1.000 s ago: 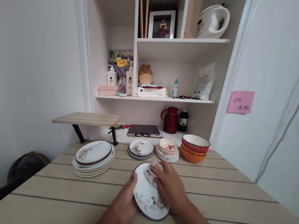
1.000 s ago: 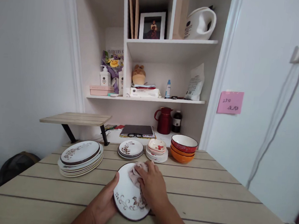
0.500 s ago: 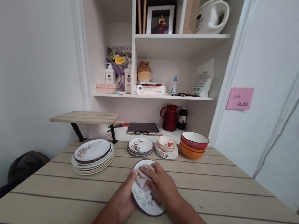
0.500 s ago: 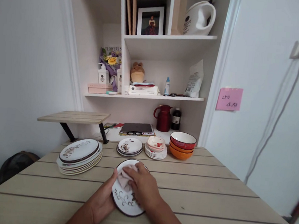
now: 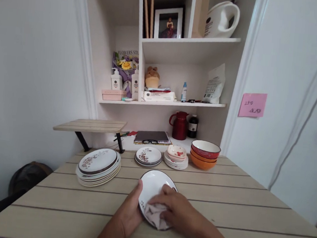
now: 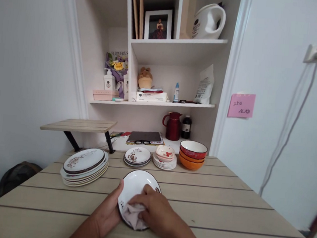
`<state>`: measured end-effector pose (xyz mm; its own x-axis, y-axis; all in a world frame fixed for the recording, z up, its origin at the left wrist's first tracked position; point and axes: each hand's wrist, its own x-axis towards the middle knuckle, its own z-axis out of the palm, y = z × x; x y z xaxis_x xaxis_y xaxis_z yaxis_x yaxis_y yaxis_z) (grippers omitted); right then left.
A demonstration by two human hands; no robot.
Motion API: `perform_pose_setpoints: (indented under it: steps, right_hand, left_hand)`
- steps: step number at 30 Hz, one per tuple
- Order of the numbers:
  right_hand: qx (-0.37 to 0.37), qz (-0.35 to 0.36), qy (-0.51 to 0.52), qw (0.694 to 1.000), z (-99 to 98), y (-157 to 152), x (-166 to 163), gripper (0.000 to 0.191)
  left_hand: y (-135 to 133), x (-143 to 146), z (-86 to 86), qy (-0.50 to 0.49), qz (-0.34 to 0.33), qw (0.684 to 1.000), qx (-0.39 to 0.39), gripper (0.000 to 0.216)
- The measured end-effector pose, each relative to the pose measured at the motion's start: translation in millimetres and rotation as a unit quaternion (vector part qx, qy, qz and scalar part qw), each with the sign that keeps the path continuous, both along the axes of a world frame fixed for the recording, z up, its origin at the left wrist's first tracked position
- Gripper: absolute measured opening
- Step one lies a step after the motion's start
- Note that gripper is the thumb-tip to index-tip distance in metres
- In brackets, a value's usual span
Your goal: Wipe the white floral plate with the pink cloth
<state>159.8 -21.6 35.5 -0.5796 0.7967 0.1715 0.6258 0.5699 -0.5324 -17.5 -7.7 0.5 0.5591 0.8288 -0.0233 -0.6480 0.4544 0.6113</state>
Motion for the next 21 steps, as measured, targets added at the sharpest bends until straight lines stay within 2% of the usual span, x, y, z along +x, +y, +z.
perform_pose_setpoints:
  steps: [3, 6, 9, 12, 17, 21]
  right_hand:
    - [0.057, -0.056, 0.032, 0.996, -0.7, 5, -23, 0.062]
    - [0.133, -0.133, 0.041, 0.981, 4.0, 14, -31, 0.039]
    - [0.195, -0.198, 0.016, 0.961, 10.0, 20, -24, 0.023]
    - [0.185, -0.212, -0.024, 0.959, 10.3, 19, -9, 0.028]
    - [0.132, -0.185, -0.11, 0.968, 1.8, 16, 15, 0.052]
    - [0.088, -0.127, -0.113, 0.982, 3.4, 13, 22, 0.052]
  left_hand:
    - [0, 1, -1.0, 0.019, -0.01, 1.0, -0.001, 0.067]
    - [-2, 3, 0.0, 0.047, 0.016, 0.999, -0.015, 0.064]
    - [-5, 5, 1.9, 0.064, 0.029, 0.997, -0.025, 0.063]
    - [-6, 6, 3.0, 0.061, 0.031, 0.997, -0.023, 0.062]
    - [-4, 4, -1.3, 0.027, 0.026, 0.999, -0.016, 0.064]
    - [0, 2, -6.0, 0.012, 0.021, 1.0, -0.011, 0.065]
